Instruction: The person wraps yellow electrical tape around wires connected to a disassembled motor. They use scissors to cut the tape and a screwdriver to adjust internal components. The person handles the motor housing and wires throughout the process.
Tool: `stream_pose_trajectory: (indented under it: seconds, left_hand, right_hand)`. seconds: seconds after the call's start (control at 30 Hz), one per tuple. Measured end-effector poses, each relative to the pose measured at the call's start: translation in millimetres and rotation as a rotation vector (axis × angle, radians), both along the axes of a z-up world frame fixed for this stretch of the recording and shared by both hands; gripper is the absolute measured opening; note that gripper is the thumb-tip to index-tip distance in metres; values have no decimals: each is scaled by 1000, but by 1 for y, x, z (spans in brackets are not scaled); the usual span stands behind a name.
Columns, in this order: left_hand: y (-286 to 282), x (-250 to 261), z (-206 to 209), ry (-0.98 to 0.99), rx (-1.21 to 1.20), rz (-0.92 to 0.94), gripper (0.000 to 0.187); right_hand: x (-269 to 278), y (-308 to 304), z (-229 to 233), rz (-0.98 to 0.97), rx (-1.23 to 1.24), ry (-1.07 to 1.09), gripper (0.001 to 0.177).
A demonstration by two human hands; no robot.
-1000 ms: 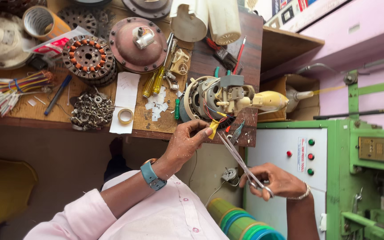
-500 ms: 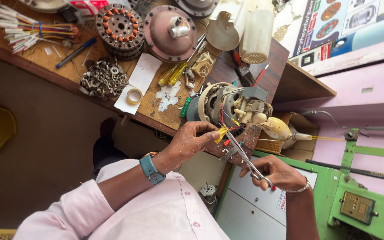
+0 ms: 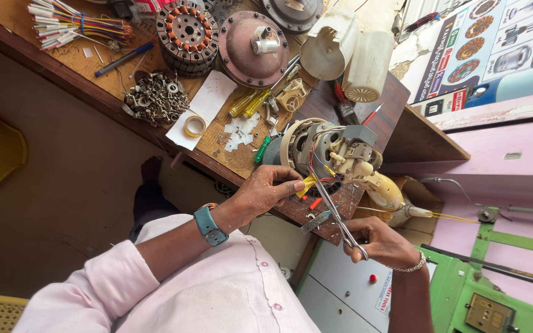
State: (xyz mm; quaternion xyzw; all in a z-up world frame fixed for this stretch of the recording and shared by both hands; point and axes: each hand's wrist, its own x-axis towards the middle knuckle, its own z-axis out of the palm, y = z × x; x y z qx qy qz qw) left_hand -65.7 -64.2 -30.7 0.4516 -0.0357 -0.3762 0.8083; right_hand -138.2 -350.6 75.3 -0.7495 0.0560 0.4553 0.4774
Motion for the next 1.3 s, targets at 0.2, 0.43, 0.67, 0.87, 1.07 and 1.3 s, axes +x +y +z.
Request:
stream_pose_trajectory:
  seconds: [0.2, 0.43, 0.67, 0.87, 1.07, 1.3]
  left_hand:
    - [5, 0, 3, -30, 67, -6, 26]
    - [6, 0, 3, -6, 14, -13, 26]
    - [5, 1, -2, 26, -15, -43, 26]
    - [4, 1, -4, 25, -32, -21, 26]
    - [6, 0, -4, 20, -22, -37, 26]
    - [6, 1, -5, 46, -14, -49, 27]
  right_hand:
    - [6, 9, 1, 56, 13, -56, 86]
    - [12, 12, 3, -39, 87, 32, 88]
    - [15, 2, 1, 2, 32, 24, 79]
    - [19, -1, -2, 34, 44, 12, 74]
    - [15, 0, -8, -4, 45, -12, 81]
    - [11, 11, 0, -11, 73, -39, 86]
